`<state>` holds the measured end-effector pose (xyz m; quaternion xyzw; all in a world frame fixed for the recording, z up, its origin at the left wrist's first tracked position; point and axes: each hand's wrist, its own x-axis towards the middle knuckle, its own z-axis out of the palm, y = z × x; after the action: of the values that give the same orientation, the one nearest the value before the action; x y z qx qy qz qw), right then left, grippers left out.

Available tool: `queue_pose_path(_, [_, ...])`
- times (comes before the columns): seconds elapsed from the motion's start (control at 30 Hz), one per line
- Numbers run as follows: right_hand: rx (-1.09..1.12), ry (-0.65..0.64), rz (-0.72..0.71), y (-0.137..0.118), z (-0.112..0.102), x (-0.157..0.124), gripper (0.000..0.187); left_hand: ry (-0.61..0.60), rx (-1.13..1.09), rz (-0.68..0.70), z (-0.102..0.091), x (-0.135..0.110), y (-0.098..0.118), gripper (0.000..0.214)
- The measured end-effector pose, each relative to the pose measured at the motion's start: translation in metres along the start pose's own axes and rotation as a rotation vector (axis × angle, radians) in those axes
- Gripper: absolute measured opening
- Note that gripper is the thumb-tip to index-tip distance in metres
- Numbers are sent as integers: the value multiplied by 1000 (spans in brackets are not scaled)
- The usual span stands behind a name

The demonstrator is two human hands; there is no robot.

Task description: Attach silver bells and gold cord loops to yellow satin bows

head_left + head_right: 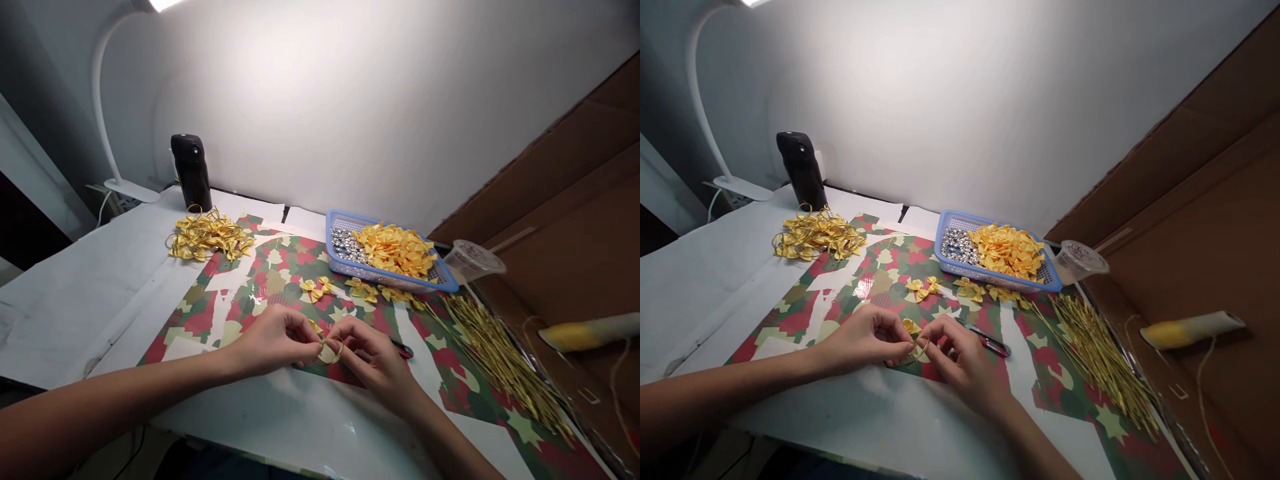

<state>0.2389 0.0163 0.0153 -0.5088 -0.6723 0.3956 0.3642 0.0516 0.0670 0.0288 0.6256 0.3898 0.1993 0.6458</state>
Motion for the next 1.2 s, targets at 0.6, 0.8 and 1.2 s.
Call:
queue_pose_path(0.6, [224, 129, -15, 2, -10, 0, 23, 131, 777, 193, -21, -3, 15, 22])
queue_pose_path(0.8, [160, 28, -74, 5, -1, 3, 19, 96, 871, 304, -12, 0, 1, 20])
queue_pose_path(1.2, [148, 112, -95, 11, 6, 5, 13, 32, 188, 134, -10, 4, 0, 17])
